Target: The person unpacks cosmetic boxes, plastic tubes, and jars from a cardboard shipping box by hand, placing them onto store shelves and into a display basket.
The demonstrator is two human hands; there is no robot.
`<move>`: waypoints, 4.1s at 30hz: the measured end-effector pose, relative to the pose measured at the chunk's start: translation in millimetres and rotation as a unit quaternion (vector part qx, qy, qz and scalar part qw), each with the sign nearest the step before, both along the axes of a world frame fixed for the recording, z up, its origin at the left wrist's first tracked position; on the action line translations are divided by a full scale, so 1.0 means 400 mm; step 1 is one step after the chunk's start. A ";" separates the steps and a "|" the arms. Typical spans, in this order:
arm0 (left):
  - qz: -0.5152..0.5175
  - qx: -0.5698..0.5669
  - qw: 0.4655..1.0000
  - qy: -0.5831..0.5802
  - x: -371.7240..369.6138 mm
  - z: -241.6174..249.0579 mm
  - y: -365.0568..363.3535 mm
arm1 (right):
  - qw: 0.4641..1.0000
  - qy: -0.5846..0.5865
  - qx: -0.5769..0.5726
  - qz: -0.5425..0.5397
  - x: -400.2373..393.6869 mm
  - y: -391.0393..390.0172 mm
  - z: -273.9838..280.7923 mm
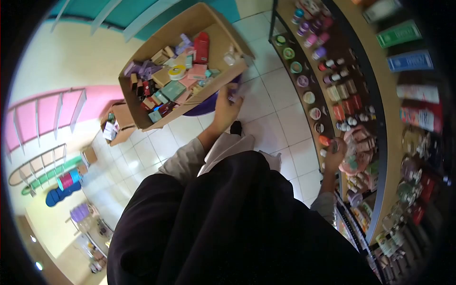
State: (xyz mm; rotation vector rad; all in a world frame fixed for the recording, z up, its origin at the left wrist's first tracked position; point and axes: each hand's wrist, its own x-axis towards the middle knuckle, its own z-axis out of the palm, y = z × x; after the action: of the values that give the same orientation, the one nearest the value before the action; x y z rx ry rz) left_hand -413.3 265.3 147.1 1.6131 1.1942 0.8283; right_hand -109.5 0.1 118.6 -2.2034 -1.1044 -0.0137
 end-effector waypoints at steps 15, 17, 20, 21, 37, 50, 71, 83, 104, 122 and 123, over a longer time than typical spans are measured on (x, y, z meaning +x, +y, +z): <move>0.152 0.051 0.972 0.171 -0.460 -0.143 0.503 | 0.969 0.143 -0.023 0.199 -0.436 0.612 0.117; 0.113 0.071 0.970 0.203 -0.445 -0.161 0.556 | 0.968 0.156 -0.037 0.191 -0.445 0.630 0.121; 0.050 0.141 0.972 0.183 -0.398 -0.230 0.631 | 0.969 0.152 -0.050 0.188 -0.456 0.653 0.125; 0.018 0.124 0.979 0.158 -0.368 -0.253 0.636 | 0.969 0.149 -0.051 0.191 -0.460 0.660 0.125; -0.152 -0.088 0.932 0.317 0.048 -0.314 0.542 | 0.968 0.196 -0.083 0.130 -0.478 0.665 0.161; -0.125 0.071 0.948 0.283 0.059 -0.427 0.527 | 0.963 0.235 -0.080 0.102 -0.459 0.646 0.129; 0.012 -0.120 0.982 -0.144 -0.116 -0.164 0.548 | 0.915 0.385 0.054 0.104 -0.497 0.735 0.176; -0.111 -0.035 0.993 -0.006 -0.091 0.133 0.312 | 0.572 0.799 0.178 0.054 -0.589 0.840 0.170; -0.202 -0.005 0.960 0.191 -0.009 -0.271 0.524 | 0.477 0.866 0.150 -0.021 -0.482 0.684 0.140; -0.128 -0.113 0.978 0.123 -0.009 -0.205 0.509 | 0.484 0.850 0.207 -0.028 -0.445 0.565 0.184; -0.082 -0.123 0.989 0.013 -0.014 -0.125 0.487 | 0.497 0.842 0.207 -0.026 -0.440 0.562 0.199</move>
State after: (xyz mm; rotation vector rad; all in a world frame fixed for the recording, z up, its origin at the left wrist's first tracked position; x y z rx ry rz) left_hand -419.0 460.1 97.2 1.4982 1.1171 0.5341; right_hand -285.7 224.9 198.4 -0.8168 0.2054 1.3651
